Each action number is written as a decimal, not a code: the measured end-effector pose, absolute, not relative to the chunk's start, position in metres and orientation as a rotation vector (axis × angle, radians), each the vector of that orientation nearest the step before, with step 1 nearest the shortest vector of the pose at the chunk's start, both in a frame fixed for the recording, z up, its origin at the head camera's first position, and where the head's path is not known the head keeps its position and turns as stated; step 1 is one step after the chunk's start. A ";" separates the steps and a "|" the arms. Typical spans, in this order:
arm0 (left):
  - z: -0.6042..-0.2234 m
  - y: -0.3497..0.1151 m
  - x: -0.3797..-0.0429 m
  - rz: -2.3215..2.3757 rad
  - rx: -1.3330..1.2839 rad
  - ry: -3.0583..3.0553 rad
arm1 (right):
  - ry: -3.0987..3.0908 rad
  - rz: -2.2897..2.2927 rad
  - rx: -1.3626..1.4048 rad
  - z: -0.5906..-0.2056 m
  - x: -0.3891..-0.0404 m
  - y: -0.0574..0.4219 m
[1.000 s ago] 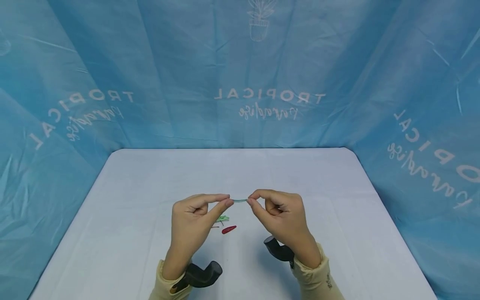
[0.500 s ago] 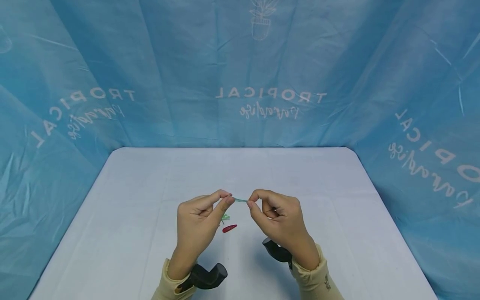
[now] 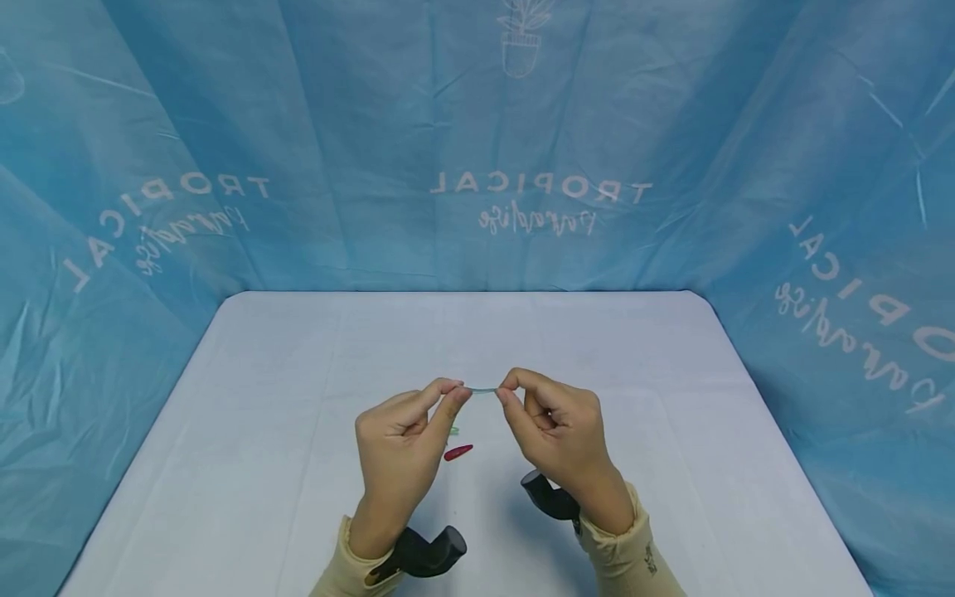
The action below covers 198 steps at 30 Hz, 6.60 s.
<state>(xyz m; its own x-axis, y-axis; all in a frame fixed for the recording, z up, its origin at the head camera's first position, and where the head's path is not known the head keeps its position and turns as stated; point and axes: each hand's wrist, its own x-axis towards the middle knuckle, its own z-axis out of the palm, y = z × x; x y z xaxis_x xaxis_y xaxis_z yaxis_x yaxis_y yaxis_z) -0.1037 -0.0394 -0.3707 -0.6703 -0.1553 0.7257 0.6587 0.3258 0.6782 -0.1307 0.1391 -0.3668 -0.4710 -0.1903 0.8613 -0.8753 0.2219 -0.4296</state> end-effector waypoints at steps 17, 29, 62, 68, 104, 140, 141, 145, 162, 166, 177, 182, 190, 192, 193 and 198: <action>-0.375 -0.034 -0.105 -1.245 -0.419 -1.820 | -1.804 1.217 0.912 -0.372 -0.132 0.131; -0.378 -0.031 -0.109 -1.054 -0.408 -1.761 | -1.762 1.217 0.897 -0.372 -0.133 0.127; -0.379 -0.037 -0.114 -1.031 -0.387 -1.791 | -1.793 1.186 0.809 -0.375 -0.138 0.123; -0.384 -0.047 -0.113 -1.019 -0.330 -1.875 | -1.890 1.226 0.820 -0.384 -0.137 0.126; -0.504 -0.116 -0.130 -1.072 0.148 -2.922 | -2.895 0.901 0.983 -0.494 -0.158 0.115; -0.522 -0.085 -0.114 -0.767 -0.363 -2.771 | -2.954 0.877 1.059 -0.508 -0.160 0.116; -0.522 -0.085 -0.114 -0.746 -0.374 -2.770 | -2.955 0.877 1.065 -0.508 -0.160 0.116; -0.523 -0.083 -0.114 -0.719 -0.368 -2.782 | -2.944 0.887 1.101 -0.508 -0.159 0.117; -0.515 -0.079 -0.111 -0.696 -0.356 -2.853 | -2.916 0.903 1.150 -0.507 -0.158 0.119; -0.514 -0.080 -0.111 -0.769 -0.347 -2.881 | -2.920 0.902 1.163 -0.508 -0.159 0.119; -0.516 -0.085 -0.110 -0.956 -0.260 -2.909 | -2.897 0.839 1.194 -0.507 -0.157 0.116; -0.516 -0.085 -0.111 -0.918 -0.244 -2.880 | -2.899 0.785 1.169 -0.506 -0.157 0.115; -0.500 -0.089 -0.113 -0.881 -0.243 -2.670 | -2.757 0.833 1.038 -0.493 -0.157 0.116; -0.488 -0.091 -0.113 -0.879 -0.287 -2.604 | -2.664 0.894 1.007 -0.483 -0.157 0.118; -0.481 -0.091 -0.114 -0.883 -0.314 -2.574 | -2.616 0.925 0.997 -0.478 -0.156 0.119; -0.445 -0.086 -0.113 -0.908 -0.451 -2.414 | -2.407 1.107 0.963 -0.446 -0.153 0.132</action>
